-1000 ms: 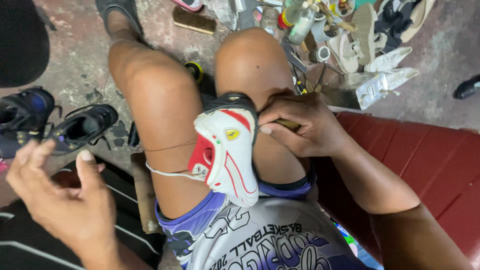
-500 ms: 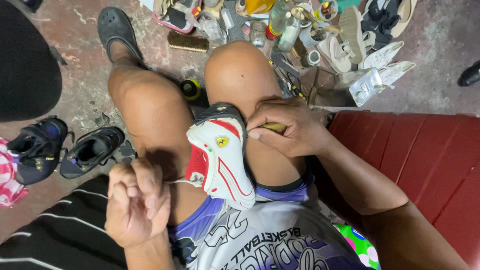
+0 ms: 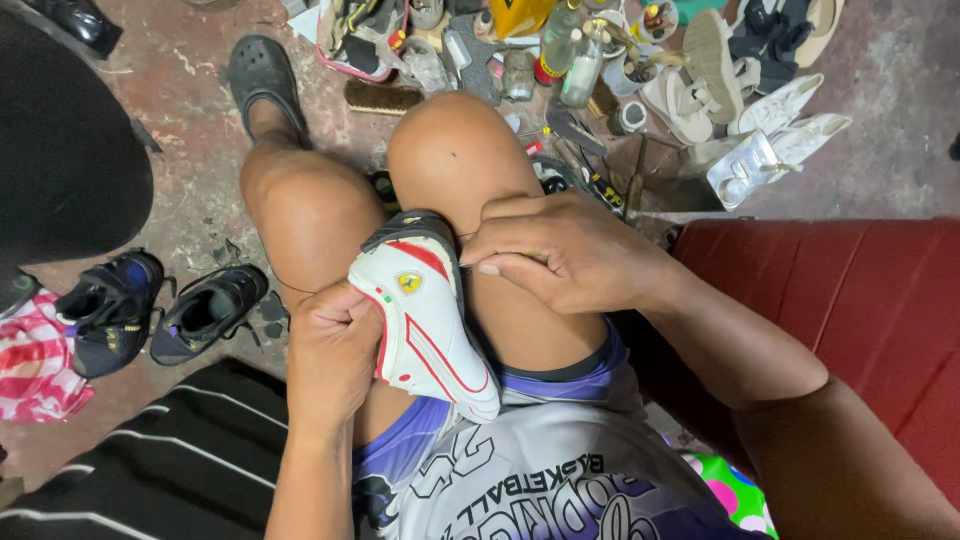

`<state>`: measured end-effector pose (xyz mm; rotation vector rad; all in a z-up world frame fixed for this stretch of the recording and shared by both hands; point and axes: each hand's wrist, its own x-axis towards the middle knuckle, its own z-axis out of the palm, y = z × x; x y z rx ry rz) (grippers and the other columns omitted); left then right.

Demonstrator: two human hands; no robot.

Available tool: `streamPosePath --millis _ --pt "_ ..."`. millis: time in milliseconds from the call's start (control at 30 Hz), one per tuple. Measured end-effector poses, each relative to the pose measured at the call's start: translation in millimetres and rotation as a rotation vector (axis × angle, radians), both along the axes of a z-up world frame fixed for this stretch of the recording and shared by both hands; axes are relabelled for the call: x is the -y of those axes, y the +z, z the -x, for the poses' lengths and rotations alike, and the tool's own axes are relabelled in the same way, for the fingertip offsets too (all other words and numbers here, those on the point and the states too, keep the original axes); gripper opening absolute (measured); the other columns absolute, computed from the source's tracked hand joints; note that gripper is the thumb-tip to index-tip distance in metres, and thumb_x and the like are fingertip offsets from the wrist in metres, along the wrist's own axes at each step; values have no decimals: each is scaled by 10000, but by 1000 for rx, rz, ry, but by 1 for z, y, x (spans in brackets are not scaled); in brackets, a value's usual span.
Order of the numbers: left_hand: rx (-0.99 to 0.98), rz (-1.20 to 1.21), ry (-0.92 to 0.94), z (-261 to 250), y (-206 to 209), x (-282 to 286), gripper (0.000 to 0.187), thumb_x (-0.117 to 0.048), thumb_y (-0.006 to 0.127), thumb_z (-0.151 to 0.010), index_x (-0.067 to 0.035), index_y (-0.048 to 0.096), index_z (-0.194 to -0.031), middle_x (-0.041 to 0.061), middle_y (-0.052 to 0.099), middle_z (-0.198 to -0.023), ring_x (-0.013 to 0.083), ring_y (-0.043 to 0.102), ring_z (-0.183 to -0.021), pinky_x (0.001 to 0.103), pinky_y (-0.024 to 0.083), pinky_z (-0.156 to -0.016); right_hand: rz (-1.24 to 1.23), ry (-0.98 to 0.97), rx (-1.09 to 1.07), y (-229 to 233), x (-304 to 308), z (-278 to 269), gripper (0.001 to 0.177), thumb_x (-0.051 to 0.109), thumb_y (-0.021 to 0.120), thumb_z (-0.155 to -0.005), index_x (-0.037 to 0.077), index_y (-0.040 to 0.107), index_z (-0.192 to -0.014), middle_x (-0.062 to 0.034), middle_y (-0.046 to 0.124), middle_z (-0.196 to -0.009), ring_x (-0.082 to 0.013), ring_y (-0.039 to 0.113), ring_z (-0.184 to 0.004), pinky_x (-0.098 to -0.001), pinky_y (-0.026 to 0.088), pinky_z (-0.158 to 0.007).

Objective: The person is repairing a white and red sneaker by hand-sewing the sole to the upper. They use a needle and thread to stitch along the edge of the shoe, pulling the thread tight after each pass. The person holds the shoe on their lap and manipulates the needle and thread with both hands.

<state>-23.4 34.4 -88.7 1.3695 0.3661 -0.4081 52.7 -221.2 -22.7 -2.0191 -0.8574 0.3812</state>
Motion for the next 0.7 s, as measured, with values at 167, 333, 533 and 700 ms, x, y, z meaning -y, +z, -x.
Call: streamPosePath --millis 167,333,533,700 --pt "26 -40 -24 -1 -6 -3 192 33 581 -944 19 771 -965 24 763 -886 63 689 -760 235 560 -681 129 -9 69 1 -2 2 158 121 657 -946 103 710 -1094 -73 679 -993 -294 692 -876 -397 546 -705" --pt "24 -38 -33 -6 4 -2 163 24 610 -961 15 773 -950 19 762 -875 66 691 -762 237 559 -680 146 -4 76 1 -4 1 152 121 653 -947 118 703 -1090 -56 668 -982 -268 694 -854 -395 539 -661" --pt "21 -119 -29 -8 11 2 115 29 659 -944 20 773 -937 16 755 -863 56 677 -761 236 557 -686 180 -7 101 0 -9 4 173 124 655 -941 99 694 -1108 -63 663 -1024 -261 694 -895 -382 558 -698" --pt "32 -160 -102 -6 15 -5 150 36 641 -914 0 773 -976 8 768 -861 35 680 -763 226 566 -675 319 -3 285 4 -19 13 182 137 634 -925 47 638 -1084 -110 660 -1100 -278 694 -1001 -389 555 -834"
